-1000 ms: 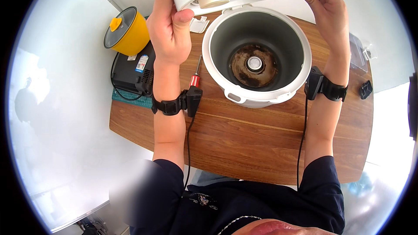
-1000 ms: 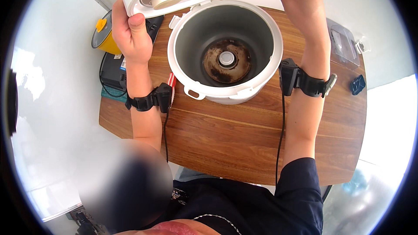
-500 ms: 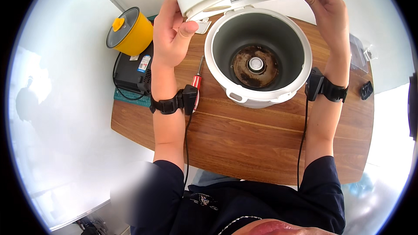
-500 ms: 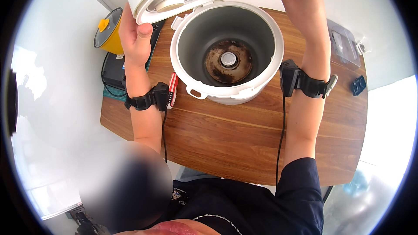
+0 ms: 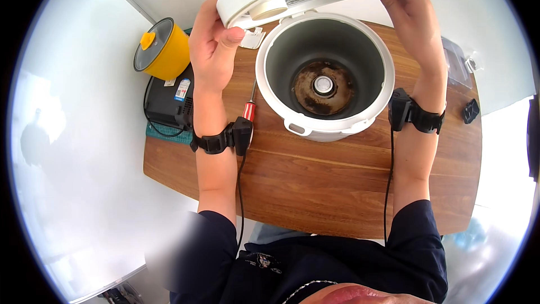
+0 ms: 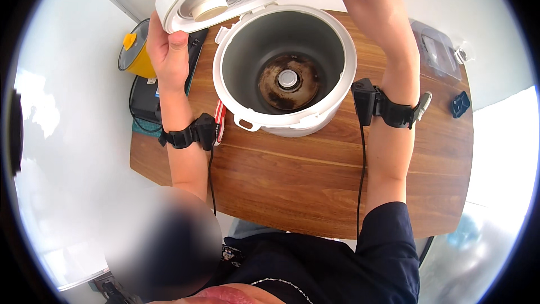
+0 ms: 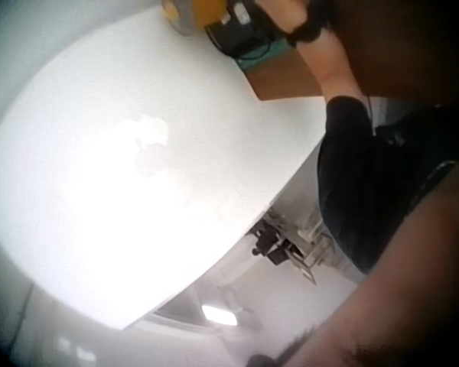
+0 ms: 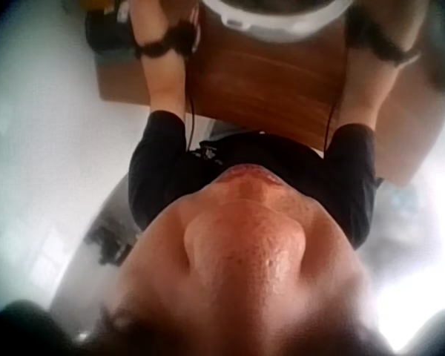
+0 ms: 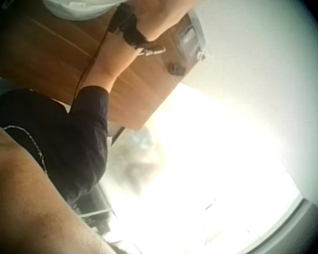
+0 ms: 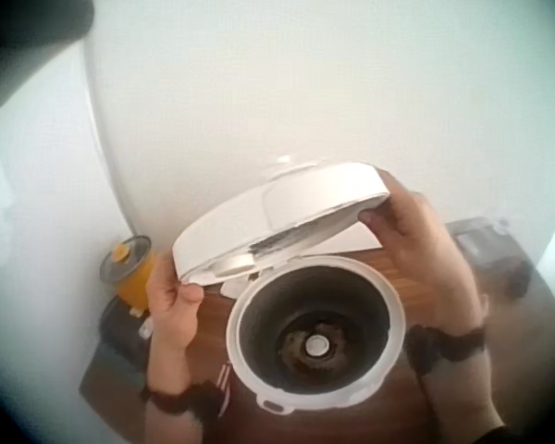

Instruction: The person assembles a white rice cooker by first using a screwdriver to attach a small plastic component to the underside of the lid. They then place the lid onto the cooker body, open it to inspect the interior, and close it again. Finally, they attach a small plastic piece to the side of the cooker and secure it with the screwdriver.

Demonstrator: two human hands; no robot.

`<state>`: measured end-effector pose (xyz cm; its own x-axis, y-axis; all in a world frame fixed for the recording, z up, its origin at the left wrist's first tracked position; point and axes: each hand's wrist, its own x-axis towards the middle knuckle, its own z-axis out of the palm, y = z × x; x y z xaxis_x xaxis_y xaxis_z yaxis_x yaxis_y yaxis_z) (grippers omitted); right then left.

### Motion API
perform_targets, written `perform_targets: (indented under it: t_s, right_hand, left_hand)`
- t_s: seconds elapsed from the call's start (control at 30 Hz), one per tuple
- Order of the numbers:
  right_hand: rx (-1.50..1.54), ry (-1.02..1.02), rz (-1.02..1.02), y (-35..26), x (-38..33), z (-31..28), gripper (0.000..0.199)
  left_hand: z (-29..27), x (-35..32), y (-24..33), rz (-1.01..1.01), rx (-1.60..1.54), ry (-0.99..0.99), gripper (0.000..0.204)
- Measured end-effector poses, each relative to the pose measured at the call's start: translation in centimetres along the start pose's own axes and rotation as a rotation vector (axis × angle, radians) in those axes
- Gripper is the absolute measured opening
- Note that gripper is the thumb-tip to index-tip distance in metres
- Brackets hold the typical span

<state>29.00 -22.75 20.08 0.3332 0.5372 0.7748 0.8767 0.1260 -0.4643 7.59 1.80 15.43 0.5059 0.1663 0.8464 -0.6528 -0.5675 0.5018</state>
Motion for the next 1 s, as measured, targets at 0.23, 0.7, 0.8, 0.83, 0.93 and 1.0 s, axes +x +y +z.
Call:
perform_targets:
  t_s: [0.23, 0.7, 0.8, 0.83, 0.93, 1.0]
  right_hand:
    - [0.171, -0.017, 0.098, -0.2, 0.1, 0.0, 0.059]
    - [0.075, 0.036, 0.015, 0.0, -0.3, 0.0, 0.088]
    - [-0.128, 0.084, -0.152, -1.5, 0.1, 0.4, 0.102]
    - [-0.229, 0.129, -0.268, -1.8, 0.5, 0.4, 0.106]
    - [-0.537, 0.311, -0.672, -0.9, 3.0, 1.2, 0.115]
    - [-0.691, 0.362, -0.835, -1.1, 4.5, 1.2, 0.118]
  left_hand:
    - [0.5, 0.2, 0.4, -0.004, 0.062, 0.049, 0.062]
    - [0.8, 0.6, 1.2, 0.047, 0.217, 0.088, 0.06]
    - [0.8, 0.5, 1.2, 0.062, 0.267, 0.092, 0.061]
    - [0.9, 0.6, 1.2, 0.07, 0.258, 0.091, 0.06]
    - [0.9, 0.7, 1.0, 0.082, 0.235, 0.093, 0.059]
    - [1.1, 0.7, 1.0, 0.095, 0.23, 0.097, 0.058]
